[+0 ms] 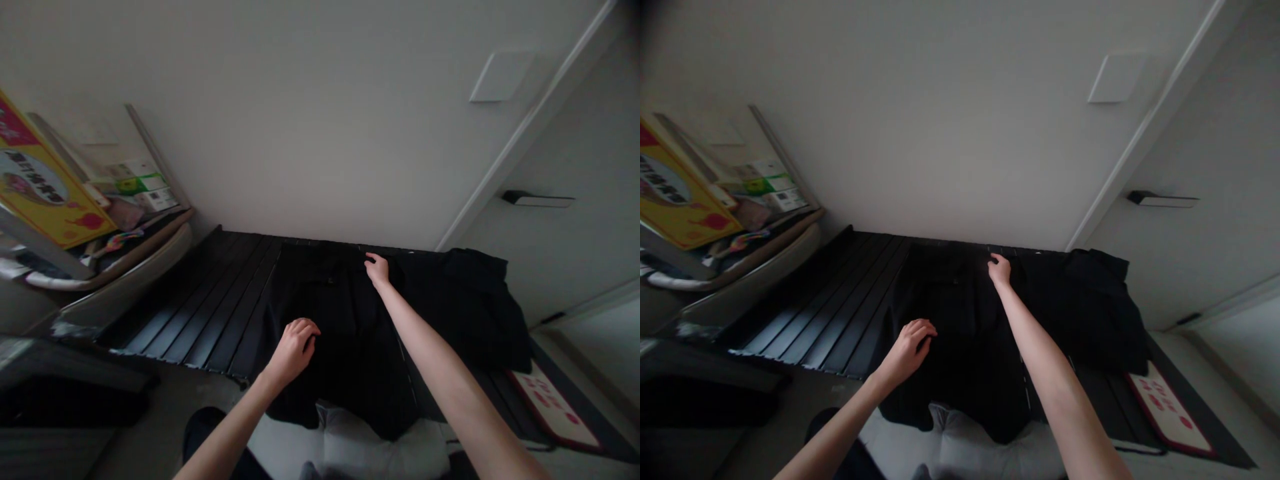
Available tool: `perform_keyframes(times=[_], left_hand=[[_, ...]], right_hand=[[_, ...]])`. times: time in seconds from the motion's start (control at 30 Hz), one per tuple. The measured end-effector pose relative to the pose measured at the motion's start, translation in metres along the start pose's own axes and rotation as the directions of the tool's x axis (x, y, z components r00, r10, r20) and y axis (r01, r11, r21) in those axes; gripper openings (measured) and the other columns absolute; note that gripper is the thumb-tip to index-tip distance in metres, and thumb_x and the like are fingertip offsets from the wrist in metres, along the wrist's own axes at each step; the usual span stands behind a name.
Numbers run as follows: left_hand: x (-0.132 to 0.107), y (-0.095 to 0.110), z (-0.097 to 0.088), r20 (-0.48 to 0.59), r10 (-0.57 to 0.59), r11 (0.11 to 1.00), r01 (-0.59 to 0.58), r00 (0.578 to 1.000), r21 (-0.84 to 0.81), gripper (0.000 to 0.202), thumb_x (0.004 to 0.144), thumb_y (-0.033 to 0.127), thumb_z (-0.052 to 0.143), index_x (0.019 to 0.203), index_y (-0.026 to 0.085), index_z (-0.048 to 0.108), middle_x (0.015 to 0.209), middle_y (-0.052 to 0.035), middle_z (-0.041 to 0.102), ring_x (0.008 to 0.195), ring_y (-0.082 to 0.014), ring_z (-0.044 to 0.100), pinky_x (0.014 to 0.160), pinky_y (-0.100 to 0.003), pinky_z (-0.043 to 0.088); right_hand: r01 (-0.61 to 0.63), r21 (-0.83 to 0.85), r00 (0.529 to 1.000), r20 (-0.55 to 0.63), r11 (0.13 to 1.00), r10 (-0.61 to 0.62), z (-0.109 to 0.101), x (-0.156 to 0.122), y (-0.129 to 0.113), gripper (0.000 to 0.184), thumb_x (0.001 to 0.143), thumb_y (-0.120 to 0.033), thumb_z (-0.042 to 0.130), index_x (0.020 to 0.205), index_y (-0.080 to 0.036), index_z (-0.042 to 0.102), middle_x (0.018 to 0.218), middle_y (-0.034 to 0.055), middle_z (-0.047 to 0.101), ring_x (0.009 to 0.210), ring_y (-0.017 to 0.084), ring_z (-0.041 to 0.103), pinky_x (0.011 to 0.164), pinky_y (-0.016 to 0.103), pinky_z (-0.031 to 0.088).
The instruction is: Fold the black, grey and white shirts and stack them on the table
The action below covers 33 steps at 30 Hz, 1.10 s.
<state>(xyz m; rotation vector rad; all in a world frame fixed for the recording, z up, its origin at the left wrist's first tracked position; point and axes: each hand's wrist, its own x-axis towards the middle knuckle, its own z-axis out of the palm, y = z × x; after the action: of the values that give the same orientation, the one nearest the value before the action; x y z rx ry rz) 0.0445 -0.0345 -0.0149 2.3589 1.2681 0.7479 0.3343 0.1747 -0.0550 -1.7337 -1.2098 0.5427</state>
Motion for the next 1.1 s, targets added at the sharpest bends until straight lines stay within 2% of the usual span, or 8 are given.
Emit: perform_keyframes(times=[0.2, 0.4, 0.53, 0.67, 0.77, 0.9, 1.0, 1.1], left_hand=[[0.011, -0.022, -0.003, -0.126, -0.032, 0.996, 0.042, 0.991, 0.073, 0.028, 0.086, 0.008, 0.046, 0.103, 0.022, 0.063, 0.116, -0.005, 0.063, 0.128, -0.0254, 0.043, 0.104, -0.051, 0.037], [0.007, -0.034, -0.003, -0.115, -0.048, 0.997, 0.055, 0.992, 0.054, 0.028, 0.087, 0.009, 0.045, 0.104, 0.022, 0.062, 0.118, -0.0048, 0.062, 0.128, -0.0249, 0.043, 0.104, -0.05, 0.037], [0.002, -0.034, -0.008, -0.123, -0.063, 0.997, 0.068, 0.99, 0.039, 0.029, 0.087, 0.009, 0.045, 0.106, 0.023, 0.062, 0.118, -0.0053, 0.062, 0.128, -0.0252, 0.043, 0.104, -0.051, 0.038], [0.0, -0.032, -0.012, -0.129, -0.074, 0.997, 0.079, 0.989, 0.027, 0.029, 0.086, 0.009, 0.046, 0.106, 0.023, 0.063, 0.118, -0.0056, 0.062, 0.127, -0.0254, 0.044, 0.103, -0.051, 0.039], [-0.002, -0.033, -0.011, -0.127, -0.081, 0.996, 0.085, 0.989, 0.031, 0.029, 0.086, 0.008, 0.046, 0.105, 0.022, 0.063, 0.117, -0.0054, 0.062, 0.126, -0.0254, 0.044, 0.103, -0.05, 0.039], [-0.003, -0.035, -0.008, -0.119, -0.085, 0.995, 0.09, 0.989, 0.038, 0.029, 0.086, 0.008, 0.045, 0.106, 0.022, 0.061, 0.118, -0.0047, 0.062, 0.126, -0.0254, 0.043, 0.104, -0.049, 0.038], [-0.005, -0.032, -0.008, -0.116, -0.085, 0.995, 0.091, 0.99, 0.042, 0.029, 0.086, 0.008, 0.046, 0.107, 0.022, 0.061, 0.118, -0.0043, 0.062, 0.127, -0.0252, 0.043, 0.104, -0.049, 0.037], [-0.009, -0.025, -0.008, -0.117, -0.091, 0.994, 0.098, 0.989, 0.05, 0.029, 0.085, 0.008, 0.047, 0.106, 0.023, 0.061, 0.118, -0.0042, 0.062, 0.126, -0.0251, 0.044, 0.104, -0.048, 0.037]], right_hand=[[0.265, -0.065, 0.957, 0.141, 0.962, -0.254, 0.031, -0.007, -0.057, 0.06, 0.074, -0.007, 0.044, 0.133, -0.014, 0.056, 0.134, 0.0095, 0.057, 0.128, 0.021, 0.049, 0.11, 0.039, 0.034], [0.334, -0.094, 0.906, 0.307, 0.938, -0.291, 0.085, -0.031, -0.108, 0.065, 0.078, -0.005, 0.046, 0.141, -0.021, 0.046, 0.148, 0.0102, 0.041, 0.135, 0.027, 0.04, 0.11, 0.049, 0.03], [0.345, -0.152, 0.854, 0.459, 0.926, -0.243, 0.124, -0.051, -0.114, 0.072, 0.078, -0.001, 0.044, 0.145, -0.027, 0.038, 0.154, 0.0092, 0.03, 0.137, 0.03, 0.036, 0.106, 0.057, 0.03], [0.387, -0.222, 0.754, 0.635, 0.895, -0.169, 0.149, -0.07, -0.102, 0.071, 0.08, -0.005, 0.046, 0.145, -0.031, 0.037, 0.155, 0.0093, 0.029, 0.139, 0.03, 0.032, 0.105, 0.06, 0.029], [0.417, -0.214, 0.701, 0.694, 0.883, -0.163, 0.15, -0.077, -0.093, 0.061, 0.082, -0.019, 0.055, 0.141, -0.032, 0.044, 0.153, 0.0093, 0.034, 0.137, 0.029, 0.035, 0.107, 0.058, 0.027], [0.511, -0.165, 0.68, 0.678, 0.844, -0.279, 0.131, -0.082, -0.088, 0.051, 0.086, -0.027, 0.052, 0.137, -0.032, 0.049, 0.155, 0.0055, 0.029, 0.136, 0.027, 0.036, 0.106, 0.054, 0.03], [0.575, -0.191, 0.699, 0.62, 0.795, -0.356, 0.108, -0.088, -0.085, 0.048, 0.087, -0.027, 0.051, 0.135, -0.03, 0.051, 0.153, 0.0051, 0.033, 0.133, 0.026, 0.039, 0.104, 0.05, 0.034], [0.58, -0.281, 0.742, 0.57, 0.765, -0.353, 0.083, -0.097, -0.076, 0.049, 0.087, -0.025, 0.051, 0.136, -0.025, 0.051, 0.151, 0.0082, 0.036, 0.13, 0.028, 0.04, 0.102, 0.047, 0.037]])
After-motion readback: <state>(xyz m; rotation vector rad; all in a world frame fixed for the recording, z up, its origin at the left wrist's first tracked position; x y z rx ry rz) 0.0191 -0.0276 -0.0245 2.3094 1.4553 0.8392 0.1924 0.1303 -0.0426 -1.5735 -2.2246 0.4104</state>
